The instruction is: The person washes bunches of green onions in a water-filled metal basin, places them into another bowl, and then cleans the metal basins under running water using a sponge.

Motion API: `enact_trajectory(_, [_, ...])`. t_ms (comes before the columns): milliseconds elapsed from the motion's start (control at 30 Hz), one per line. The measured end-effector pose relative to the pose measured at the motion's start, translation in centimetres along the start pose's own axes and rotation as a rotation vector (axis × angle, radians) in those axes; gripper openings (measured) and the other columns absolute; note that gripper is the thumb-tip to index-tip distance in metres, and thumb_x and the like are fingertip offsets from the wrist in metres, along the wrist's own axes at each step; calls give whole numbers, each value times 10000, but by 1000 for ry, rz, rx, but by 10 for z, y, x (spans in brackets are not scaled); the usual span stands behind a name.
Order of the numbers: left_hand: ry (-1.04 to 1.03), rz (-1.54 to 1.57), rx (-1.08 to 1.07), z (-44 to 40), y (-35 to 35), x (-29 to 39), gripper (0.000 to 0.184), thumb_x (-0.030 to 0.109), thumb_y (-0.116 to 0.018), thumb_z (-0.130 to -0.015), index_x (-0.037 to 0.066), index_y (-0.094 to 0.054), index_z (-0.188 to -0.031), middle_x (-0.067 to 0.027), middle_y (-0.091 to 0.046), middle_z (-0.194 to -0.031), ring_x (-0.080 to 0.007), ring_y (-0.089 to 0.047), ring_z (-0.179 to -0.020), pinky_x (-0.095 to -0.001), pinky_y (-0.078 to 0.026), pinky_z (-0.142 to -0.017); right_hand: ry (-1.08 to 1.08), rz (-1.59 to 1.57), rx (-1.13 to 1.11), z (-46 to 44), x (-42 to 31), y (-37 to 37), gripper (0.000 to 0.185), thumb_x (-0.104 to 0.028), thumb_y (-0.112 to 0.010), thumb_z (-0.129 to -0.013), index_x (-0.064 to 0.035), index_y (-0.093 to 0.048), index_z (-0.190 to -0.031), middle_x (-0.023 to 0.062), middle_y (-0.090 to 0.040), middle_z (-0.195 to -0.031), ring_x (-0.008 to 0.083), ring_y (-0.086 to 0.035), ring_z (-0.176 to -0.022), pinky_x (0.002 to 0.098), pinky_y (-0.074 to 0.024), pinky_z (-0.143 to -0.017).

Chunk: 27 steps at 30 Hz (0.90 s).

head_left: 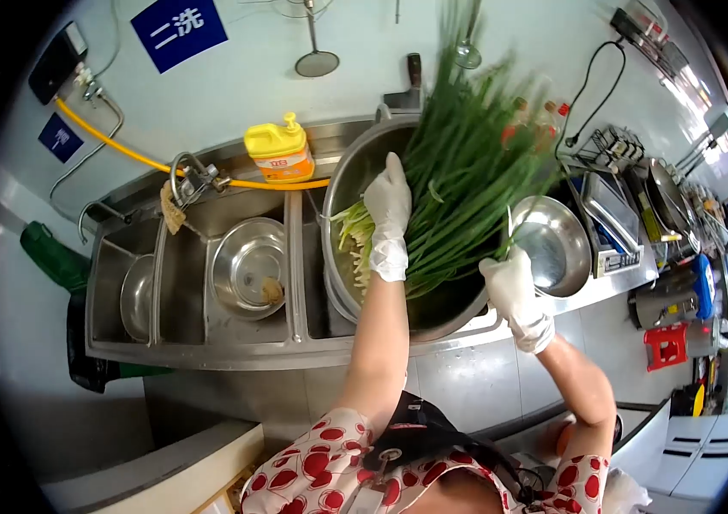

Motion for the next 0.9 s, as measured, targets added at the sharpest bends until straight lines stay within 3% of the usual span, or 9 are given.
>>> enact_trajectory(67, [64, 113, 39, -12, -15, -15, 707, 522, -299, -961, -58, -658, -776, -291, -610, -762, -465, -574, -771, -483, -425, -699, 325, 268, 133, -5, -8, 0, 453, -66, -577, -733, 142, -511, -1130, 255, -606, -641, 364, -632, -579, 396, -517, -582])
enact_trajectory(100, [106, 179, 24, -17, -20, -19, 715, 525, -314, -961, -78, -648, -774, -283, -615, -743, -442, -588, -743, -465, -431, -692, 382, 293, 175, -11, -7, -4, 528, -44, -575, -708, 157, -469, -1185, 291, -590, -668, 414, -622, -638, 421, -517, -619])
enact_trajectory(133, [141, 321, 25, -12, -14, -7, 722, 532, -333, -961, -90, -650, -778, -245, -630, -699, -387, -604, -694, -432, -438, -675, 387, 345, 180, -5, -24, -5, 594, -26, -571, -699, 167, -407, -1237, 272, -599, -664, 400, -631, -649, 429, -516, -635])
enact_trajectory(300, [181, 521, -62, -14, -25, -2, 720, 534, -332, -960, -88, -652, -790, -244, -633, -710, -384, -609, -705, -432, -442, -681, 550, 564, 216, -3, -72, -20, 616, 34, -534, -678, 186, -347, -1245, 338, -589, -912, 448, -614, -747, 437, -519, -693])
enact_trajectory(333, [183, 549, -89, -14, -29, -5, 720, 535, -332, -960, -88, -653, -792, -244, -634, -712, -383, -610, -707, -432, -443, -683, 551, 563, 211, -4, -81, -22, 605, 29, -537, -688, 192, -349, -1239, 317, -605, -816, 435, -622, -688, 439, -525, -647])
enact_trajectory(433, [199, 608, -168, -12, -32, -7, 719, 536, -331, -959, -87, -654, -799, -243, -636, -719, -382, -612, -714, -432, -445, -686, 448, 614, 191, -2, -95, -31, 594, 13, -525, -682, 172, -363, -1231, 293, -606, -716, 438, -619, -702, 467, -500, -668])
enact_trajectory(467, [205, 623, -199, -12, -33, -7, 719, 536, -331, -959, -86, -655, -802, -243, -637, -721, -381, -613, -716, -432, -446, -687, 476, 742, 230, -1, -99, -34, 635, -8, -571, -705, 212, -339, -1254, 244, -622, -667, 336, -646, -573, 388, -515, -511])
enact_trajectory(533, [213, 656, -271, -11, -39, -4, 718, 537, -330, -958, -85, -656, -807, -242, -639, -725, -380, -615, -720, -432, -447, -690, 400, 764, 215, 4, -109, -39, 605, -1, -548, -674, 176, -380, -1227, 283, -603, -689, 419, -618, -666, 451, -512, -650])
enact_trajectory(900, [256, 729, -575, 2, -60, 6, 717, 541, -327, -956, -81, -661, -833, -240, -646, -750, -375, -624, -744, -431, -456, -703, 339, 989, 437, 7, -115, -54, 524, -1, -591, -658, 185, -421, -1118, 281, -590, -655, 402, -611, -625, 420, -510, -545])
Point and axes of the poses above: each hand's wrist, its own z-axis away from the middle knuckle, its own y-axis out of the back of the hand, x = y × z, the point moved 1 cm from there along -z, towards the middle knuckle
